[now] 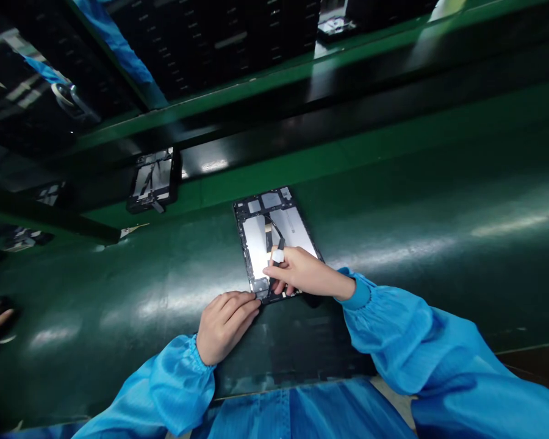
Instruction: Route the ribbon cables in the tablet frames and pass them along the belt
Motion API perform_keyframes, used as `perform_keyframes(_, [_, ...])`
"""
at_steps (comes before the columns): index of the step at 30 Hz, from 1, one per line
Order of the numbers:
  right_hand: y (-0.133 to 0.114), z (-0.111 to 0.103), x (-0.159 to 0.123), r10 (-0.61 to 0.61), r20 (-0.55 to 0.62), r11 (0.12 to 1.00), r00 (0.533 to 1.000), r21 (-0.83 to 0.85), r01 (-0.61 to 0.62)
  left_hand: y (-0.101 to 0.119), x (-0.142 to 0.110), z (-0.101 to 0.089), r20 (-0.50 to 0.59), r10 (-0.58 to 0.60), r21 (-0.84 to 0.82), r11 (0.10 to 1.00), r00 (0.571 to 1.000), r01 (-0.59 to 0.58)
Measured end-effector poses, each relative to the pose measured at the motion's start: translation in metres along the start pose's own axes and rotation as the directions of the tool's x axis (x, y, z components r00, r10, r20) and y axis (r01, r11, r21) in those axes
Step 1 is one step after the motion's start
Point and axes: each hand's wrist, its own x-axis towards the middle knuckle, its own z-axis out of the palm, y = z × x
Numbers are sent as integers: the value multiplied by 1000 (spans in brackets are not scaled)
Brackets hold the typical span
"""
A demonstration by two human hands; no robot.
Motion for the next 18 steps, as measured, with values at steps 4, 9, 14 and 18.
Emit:
perform_keyframes(4, [0,-1,0,7,-9,1000,1000,0,-7,0,1,0,4,-5,-15,1000,1000,5])
perform_keyframes(9, [1,-1,0,8,-10,1000,1000,5,-8,0,2,1,-2,-6,-33,999,1000,6])
perform_keyframes(14, [-1,-1,0,26,-11,1000,1000,5,-26,0,0,-2,16,5,-20,1000,1000,-5])
perform_keyframes(18, [-2,0,1,37,-19,999,999,8,-37,2,-1,-8,110,65,109,991,992,-77])
